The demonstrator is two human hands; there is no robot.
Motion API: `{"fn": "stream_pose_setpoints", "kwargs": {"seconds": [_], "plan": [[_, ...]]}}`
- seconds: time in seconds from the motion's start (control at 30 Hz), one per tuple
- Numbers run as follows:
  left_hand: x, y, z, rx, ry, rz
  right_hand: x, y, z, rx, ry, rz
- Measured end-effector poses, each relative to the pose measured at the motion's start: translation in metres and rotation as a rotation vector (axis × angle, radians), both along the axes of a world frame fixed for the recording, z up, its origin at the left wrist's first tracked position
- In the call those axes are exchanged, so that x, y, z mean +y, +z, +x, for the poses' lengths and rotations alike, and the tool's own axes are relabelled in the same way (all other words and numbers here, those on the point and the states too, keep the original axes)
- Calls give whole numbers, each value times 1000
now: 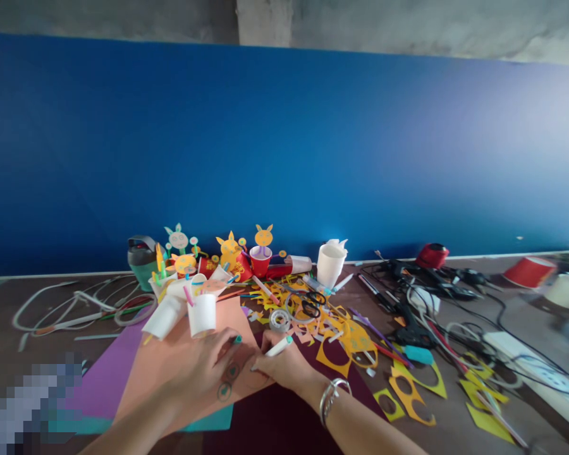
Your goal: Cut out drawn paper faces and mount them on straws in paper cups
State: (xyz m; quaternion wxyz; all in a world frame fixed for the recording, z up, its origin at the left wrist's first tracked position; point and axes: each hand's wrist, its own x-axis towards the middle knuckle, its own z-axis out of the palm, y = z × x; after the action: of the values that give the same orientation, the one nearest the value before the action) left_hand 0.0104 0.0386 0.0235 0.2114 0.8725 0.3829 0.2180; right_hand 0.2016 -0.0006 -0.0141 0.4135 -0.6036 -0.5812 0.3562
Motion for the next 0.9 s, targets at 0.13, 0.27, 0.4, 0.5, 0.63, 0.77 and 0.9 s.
{"fn": "stream_pose_setpoints", "kwargs": {"seconds": [0.13,0.27,0.4,0.5,0.63,0.77,0.9], "plan": [[1,-3,1,-17,-6,10,-1,1,-2,32,2,-20],[2,-3,1,-7,-4,10,-1,-2,-3,43,10,-1],[0,5,2,-11,-1,-3,1,2,1,170,-3,-4],[-1,7,1,-42,-13,-18,1,8,9,231,-102,19],[-1,4,2,-52,-10,-19,1,11,18,198,-141,39],[0,1,2,-57,-15,-20,0,9,16,198,-70,-55],[0,2,2,-50,-26,-16,-2,8,11,165,-67,-68]]}}
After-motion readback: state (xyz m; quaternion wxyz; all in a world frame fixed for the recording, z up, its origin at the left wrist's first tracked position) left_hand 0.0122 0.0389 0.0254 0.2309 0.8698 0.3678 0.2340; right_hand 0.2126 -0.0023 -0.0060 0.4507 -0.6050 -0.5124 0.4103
